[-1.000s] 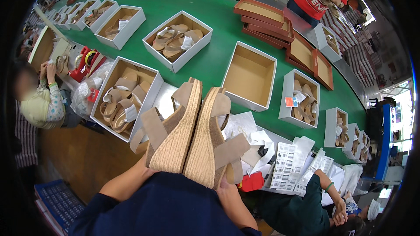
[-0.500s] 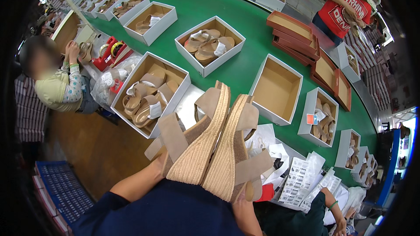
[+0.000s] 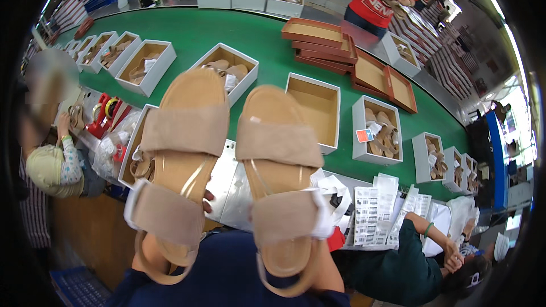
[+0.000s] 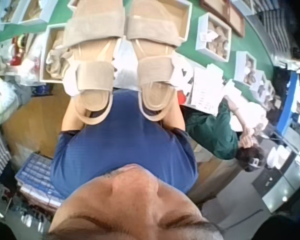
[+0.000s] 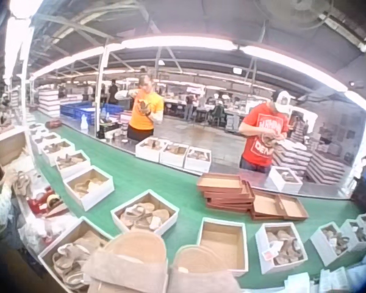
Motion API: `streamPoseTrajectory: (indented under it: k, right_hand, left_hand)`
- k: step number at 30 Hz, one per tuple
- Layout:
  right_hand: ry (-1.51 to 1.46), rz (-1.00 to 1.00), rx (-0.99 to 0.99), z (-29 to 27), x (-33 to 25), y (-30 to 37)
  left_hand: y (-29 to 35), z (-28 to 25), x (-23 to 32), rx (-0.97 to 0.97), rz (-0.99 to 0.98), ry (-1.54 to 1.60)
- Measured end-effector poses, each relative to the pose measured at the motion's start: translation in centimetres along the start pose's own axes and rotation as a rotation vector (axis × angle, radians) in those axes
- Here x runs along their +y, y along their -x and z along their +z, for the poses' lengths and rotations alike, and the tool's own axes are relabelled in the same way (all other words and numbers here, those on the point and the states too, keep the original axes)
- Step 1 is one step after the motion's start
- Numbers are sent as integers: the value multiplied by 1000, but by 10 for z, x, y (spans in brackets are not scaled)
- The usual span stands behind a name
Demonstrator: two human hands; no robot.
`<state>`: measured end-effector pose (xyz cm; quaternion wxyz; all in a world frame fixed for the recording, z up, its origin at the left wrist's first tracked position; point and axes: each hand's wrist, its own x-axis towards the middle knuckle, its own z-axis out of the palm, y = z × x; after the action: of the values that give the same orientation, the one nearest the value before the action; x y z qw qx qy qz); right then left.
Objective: The person picks up beige wedge sandals from open boxes on a green table, uses a small knife to trim excess material from the woven sole edges, and places the shoes back into the boxes. The person repeats this process for multiple pairs.
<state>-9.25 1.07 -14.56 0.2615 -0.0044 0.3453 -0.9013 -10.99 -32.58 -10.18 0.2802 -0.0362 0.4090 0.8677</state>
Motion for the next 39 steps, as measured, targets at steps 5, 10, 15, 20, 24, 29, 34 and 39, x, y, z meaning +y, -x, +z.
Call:
streamPoseTrajectory:
  k: [5,10,15,20,24,29,34,39]
  right_hand:
    - [442,-200,215,41,-32,-9]
    - [1059,-192,284,53,-70,3]
    - [1325,-255,453,67,-66,-1]
    - [1443,-533,687,68,-54,-8]
    - [909,-1122,829,45,-21,-13]
    - [454,-1109,629,58,-2,-20]
    - [-321,-561,346,96,33,-37]
    - [-489,-359,218,102,51,-40]
  left_hand:
    - [-20,-23,-28,49,221,-184]
    - [-29,0,26,-46,174,-567]
    - [-35,25,28,39,315,-866]
    - [-43,47,21,230,638,-1254]
    - [-57,65,-12,356,877,-353]
    - [-53,61,-28,210,695,177]
    - [-57,58,-59,-57,192,827]
    - [-49,49,-63,-151,129,966]
